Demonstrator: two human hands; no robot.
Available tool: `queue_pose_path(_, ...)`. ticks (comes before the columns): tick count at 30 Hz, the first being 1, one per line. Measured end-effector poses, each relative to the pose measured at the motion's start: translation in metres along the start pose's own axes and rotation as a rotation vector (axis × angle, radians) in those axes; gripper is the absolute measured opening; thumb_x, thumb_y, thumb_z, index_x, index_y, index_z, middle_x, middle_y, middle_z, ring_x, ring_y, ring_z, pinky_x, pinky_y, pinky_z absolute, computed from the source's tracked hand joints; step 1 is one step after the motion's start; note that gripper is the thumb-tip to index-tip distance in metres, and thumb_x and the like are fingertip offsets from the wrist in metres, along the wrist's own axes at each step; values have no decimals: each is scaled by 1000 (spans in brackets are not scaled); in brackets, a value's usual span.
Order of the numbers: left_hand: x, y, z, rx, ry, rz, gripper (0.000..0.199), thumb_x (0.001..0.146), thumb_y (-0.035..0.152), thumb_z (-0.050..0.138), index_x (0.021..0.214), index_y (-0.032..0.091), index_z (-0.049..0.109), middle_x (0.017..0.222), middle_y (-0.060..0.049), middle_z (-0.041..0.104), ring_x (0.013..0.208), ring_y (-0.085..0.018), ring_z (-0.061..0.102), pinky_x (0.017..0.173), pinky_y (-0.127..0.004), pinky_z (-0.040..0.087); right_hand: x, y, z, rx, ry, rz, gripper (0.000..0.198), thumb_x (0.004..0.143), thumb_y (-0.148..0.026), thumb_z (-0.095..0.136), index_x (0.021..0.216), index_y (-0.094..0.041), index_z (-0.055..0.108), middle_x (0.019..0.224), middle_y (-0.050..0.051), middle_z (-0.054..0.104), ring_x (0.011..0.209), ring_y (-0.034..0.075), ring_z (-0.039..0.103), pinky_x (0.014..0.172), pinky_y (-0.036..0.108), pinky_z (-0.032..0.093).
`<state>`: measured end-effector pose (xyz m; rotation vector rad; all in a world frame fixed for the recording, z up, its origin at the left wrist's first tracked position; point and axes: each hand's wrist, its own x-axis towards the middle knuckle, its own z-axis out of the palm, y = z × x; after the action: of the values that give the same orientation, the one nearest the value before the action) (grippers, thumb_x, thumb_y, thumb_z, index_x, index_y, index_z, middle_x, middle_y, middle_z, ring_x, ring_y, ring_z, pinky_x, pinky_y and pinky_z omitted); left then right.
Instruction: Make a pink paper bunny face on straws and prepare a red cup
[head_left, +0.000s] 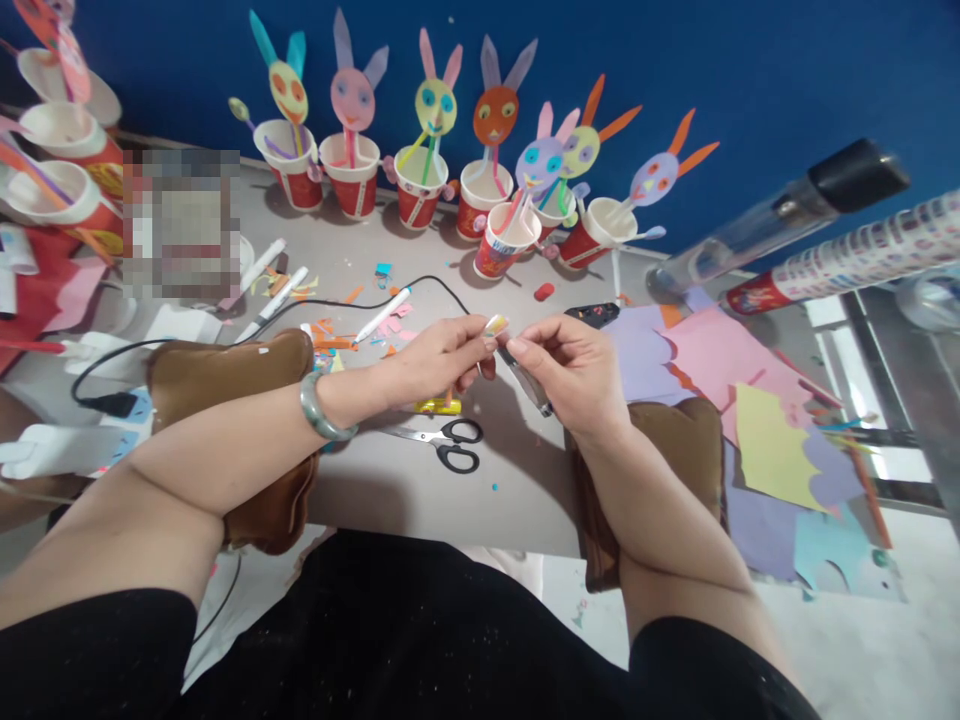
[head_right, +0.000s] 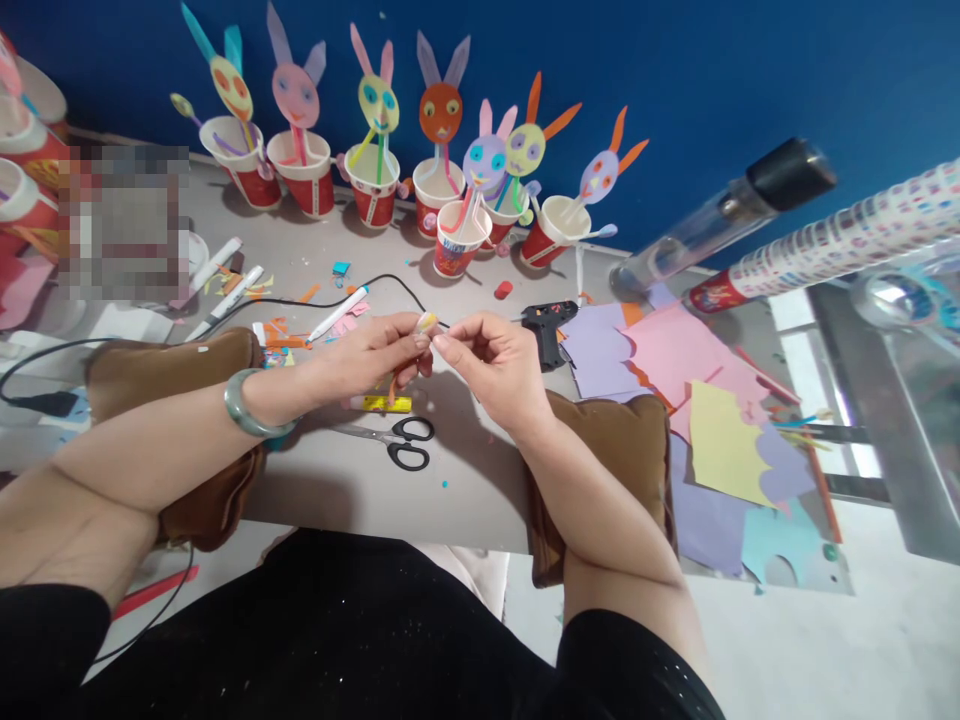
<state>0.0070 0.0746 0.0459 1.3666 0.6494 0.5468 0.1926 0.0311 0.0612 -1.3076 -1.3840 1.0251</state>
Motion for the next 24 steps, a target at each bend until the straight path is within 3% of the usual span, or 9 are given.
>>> queue_pose_path(7, 0, -1, 6, 95, 40, 33, 21, 105, 29, 46, 89, 18, 53, 74, 3, 58, 55, -5, 47, 53, -17, 44, 1, 3, 4, -30, 19, -10, 49, 75, -65, 84, 71, -21, 63, 59, -4, 57, 50, 8, 43, 45, 24, 34)
queue_pose_path(14, -3, 1, 8, 250, 93, 42, 28, 106, 29, 42, 83, 19, 53, 61, 5, 49, 54, -8, 47, 52, -22, 38, 2, 7, 7, -36, 41, -26, 51, 74, -66, 85, 68, -21, 62, 59, -3, 60, 51, 9, 46, 48, 25, 37)
queue_pose_path(24, -3, 0, 9, 355, 113, 142, 20, 100, 28, 49, 83, 20, 53, 72, 1, 61, 72, -11, 60, 71, -26, 47, 2, 7, 7, -64, 49, -28, 56, 74, -69, 83, 62, -20, 57, 53, -5, 51, 49, 7, 37, 46, 25, 31)
